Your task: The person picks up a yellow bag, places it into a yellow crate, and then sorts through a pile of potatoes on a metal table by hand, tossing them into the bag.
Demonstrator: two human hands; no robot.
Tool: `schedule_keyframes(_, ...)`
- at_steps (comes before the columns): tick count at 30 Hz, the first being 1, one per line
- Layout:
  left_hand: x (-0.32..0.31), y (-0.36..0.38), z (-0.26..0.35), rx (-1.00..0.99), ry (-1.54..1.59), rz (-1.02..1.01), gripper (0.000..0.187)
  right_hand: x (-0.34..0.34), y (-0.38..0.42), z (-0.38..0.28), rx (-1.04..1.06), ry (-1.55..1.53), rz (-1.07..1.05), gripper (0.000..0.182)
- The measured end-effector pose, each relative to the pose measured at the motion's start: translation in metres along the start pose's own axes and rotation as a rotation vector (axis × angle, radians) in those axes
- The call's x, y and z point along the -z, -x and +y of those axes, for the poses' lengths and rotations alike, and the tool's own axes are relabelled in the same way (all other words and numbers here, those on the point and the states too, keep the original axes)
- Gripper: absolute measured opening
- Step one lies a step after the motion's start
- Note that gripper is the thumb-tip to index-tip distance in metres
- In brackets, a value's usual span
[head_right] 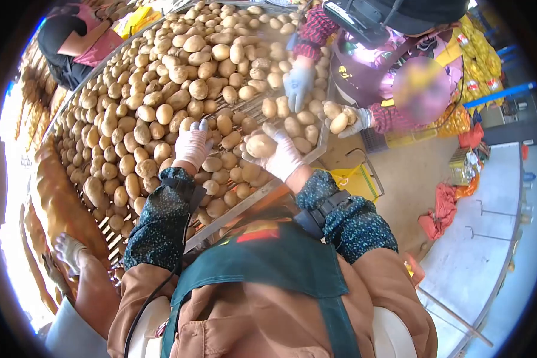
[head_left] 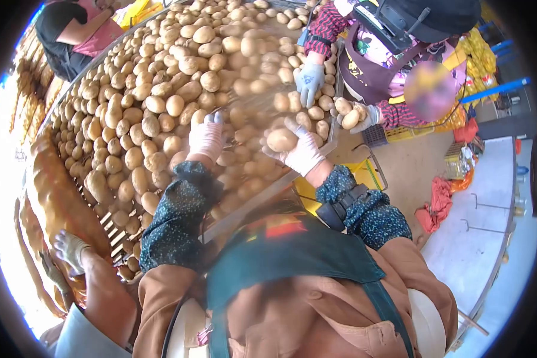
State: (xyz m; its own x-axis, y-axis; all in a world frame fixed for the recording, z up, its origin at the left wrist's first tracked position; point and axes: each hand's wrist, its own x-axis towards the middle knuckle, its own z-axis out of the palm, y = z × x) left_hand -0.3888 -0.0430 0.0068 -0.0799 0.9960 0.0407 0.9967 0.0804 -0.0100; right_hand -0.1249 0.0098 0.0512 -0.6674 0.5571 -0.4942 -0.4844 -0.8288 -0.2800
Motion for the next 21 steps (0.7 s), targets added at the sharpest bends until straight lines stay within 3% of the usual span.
schedule_keyframes(3, 0.001, 0.009, 0.011, 0.364, 1.162, -0.015, 0.055, 0.002, 0.019, 0.001, 0.017, -0.097, 0.025, 0.030)
schedule_keyframes(4, 0.068, 0.021, 0.033, 0.644, 1.792, -0.171, 0.045, 0.003, 0.023, 0.003, 0.018, -0.118, 0.037, 0.028)
schedule_keyframes(5, 0.063, 0.030, 0.040, 0.626, 2.080, -0.242, 0.043, 0.015, 0.016, 0.005, -0.001, -0.139, -0.024, 0.024)
schedule_keyframes(7, 0.105, 0.038, 0.058, 0.911, 2.443, -0.468, 0.039, 0.054, 0.005, 0.023, 0.783, 1.296, -0.131, 0.036)
schedule_keyframes(8, 0.080, 0.047, 0.059, 0.834, 2.537, -0.497, 0.033, 0.055, 0.003, 0.023, 0.933, 1.489, -0.115, 0.033)
schedule_keyframes(9, 0.043, 0.059, 0.056, 0.671, 2.590, -0.502, 0.029, 0.048, 0.007, 0.028, 0.765, 1.262, -0.038, 0.032)
schedule_keyframes(11, -0.038, 0.061, 0.041, 0.293, 2.565, -0.554, 0.025, 0.023, 0.008, 0.039, 0.384, 0.469, 0.189, 0.031)
schedule_keyframes(12, -0.014, 0.062, 0.049, 0.266, 2.416, -0.434, 0.022, 0.029, 0.000, 0.035, 0.209, 0.381, 0.201, 0.028)
schedule_keyframes(13, 0.010, 0.062, 0.058, 0.256, 2.255, -0.326, 0.040, 0.017, 0.001, 0.028, 0.101, 0.365, 0.159, 0.028)
schedule_keyframes(14, 0.133, 0.074, 0.083, 0.495, 2.222, -0.339, 0.043, 0.007, 0.008, 0.028, -0.024, 0.350, 0.136, 0.028)
schedule_keyframes(16, 0.083, 0.082, 0.083, 0.524, 2.155, -0.230, 0.042, 0.004, 0.002, 0.039, 0.109, 0.665, 0.059, 0.033)
schedule_keyframes(17, 0.116, 0.087, 0.089, 0.471, 2.076, -0.190, 0.040, -0.045, 0.040, 0.029, -0.044, 0.742, 0.049, 0.041)
schedule_keyframes(18, 0.146, 0.093, 0.096, 0.423, 1.996, -0.154, 0.038, -0.045, 0.038, 0.028, -0.088, 0.804, 0.008, 0.042)
schedule_keyframes(20, 0.123, 0.096, 0.075, 0.346, 2.082, -0.339, 0.038, -0.041, 0.039, 0.027, -0.185, 0.922, -0.062, 0.046)
schedule_keyframes(21, 0.107, 0.096, 0.071, 0.272, 1.977, -0.349, 0.039, -0.056, 0.053, 0.019, -0.261, 0.819, -0.241, 0.052)
